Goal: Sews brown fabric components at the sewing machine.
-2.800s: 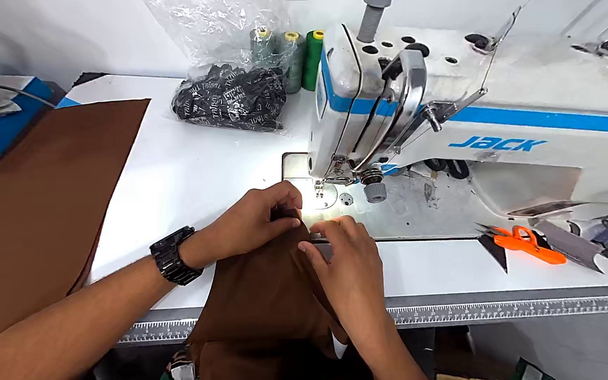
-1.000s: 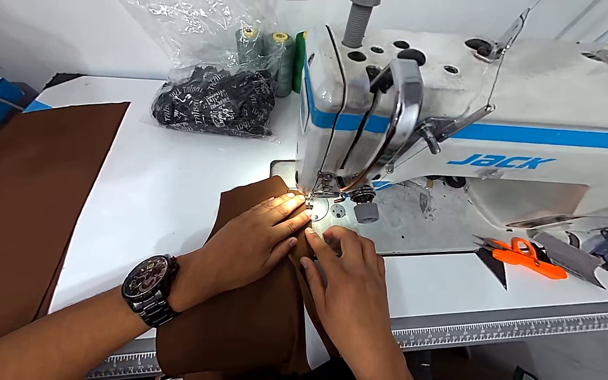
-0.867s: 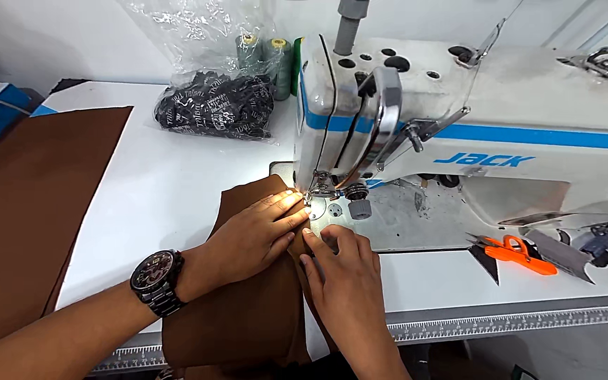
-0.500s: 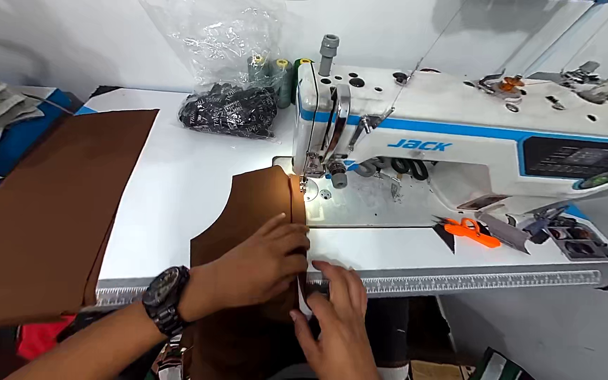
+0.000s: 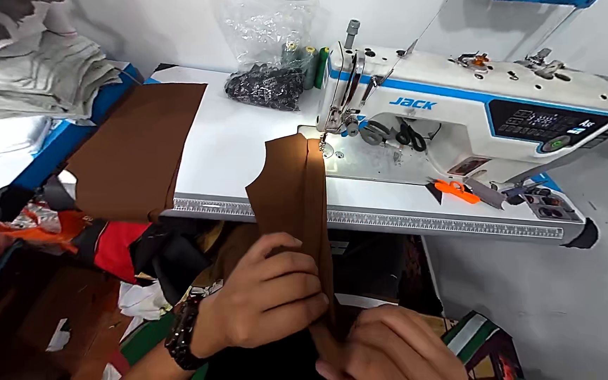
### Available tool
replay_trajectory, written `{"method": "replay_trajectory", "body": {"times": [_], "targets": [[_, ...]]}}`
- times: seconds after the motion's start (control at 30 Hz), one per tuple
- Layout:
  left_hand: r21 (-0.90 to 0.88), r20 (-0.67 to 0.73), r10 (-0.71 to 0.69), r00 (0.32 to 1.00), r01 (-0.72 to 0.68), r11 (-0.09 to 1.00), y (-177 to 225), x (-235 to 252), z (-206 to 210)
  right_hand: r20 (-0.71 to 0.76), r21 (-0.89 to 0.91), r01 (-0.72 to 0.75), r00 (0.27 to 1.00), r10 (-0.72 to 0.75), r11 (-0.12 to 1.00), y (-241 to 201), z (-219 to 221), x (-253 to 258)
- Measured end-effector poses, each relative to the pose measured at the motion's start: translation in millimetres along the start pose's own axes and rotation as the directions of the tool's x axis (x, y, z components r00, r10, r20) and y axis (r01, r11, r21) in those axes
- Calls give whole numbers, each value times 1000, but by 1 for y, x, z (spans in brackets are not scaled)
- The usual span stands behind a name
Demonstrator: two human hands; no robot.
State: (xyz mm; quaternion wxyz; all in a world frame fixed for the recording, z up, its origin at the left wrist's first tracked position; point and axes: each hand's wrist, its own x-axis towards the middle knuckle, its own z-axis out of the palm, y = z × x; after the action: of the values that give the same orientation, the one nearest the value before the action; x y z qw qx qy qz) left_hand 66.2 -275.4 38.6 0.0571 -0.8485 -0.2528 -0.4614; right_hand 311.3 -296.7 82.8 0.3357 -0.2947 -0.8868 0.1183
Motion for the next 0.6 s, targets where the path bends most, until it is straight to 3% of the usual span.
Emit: {"method": "replay_trajectory", "body": {"times": [0.13,0.27,0.4,0.6], "targets": [[213,-129,-82,988,108,971,21,1,-37,0,243,128,991,-131,962,8,-20,17],[295,-196,-122,973,177,939,30,-1,-59,-133,164,309,948,-289,937,40,-11,65],[280,-274,-144,951,222,934,34,0,-64,-91,220,491,871,-483,843,40,-3,115],[294,-361,-167,918,281,914,36,-1,-65,-16,222,596,793,-609,771,21,1,139]]}}
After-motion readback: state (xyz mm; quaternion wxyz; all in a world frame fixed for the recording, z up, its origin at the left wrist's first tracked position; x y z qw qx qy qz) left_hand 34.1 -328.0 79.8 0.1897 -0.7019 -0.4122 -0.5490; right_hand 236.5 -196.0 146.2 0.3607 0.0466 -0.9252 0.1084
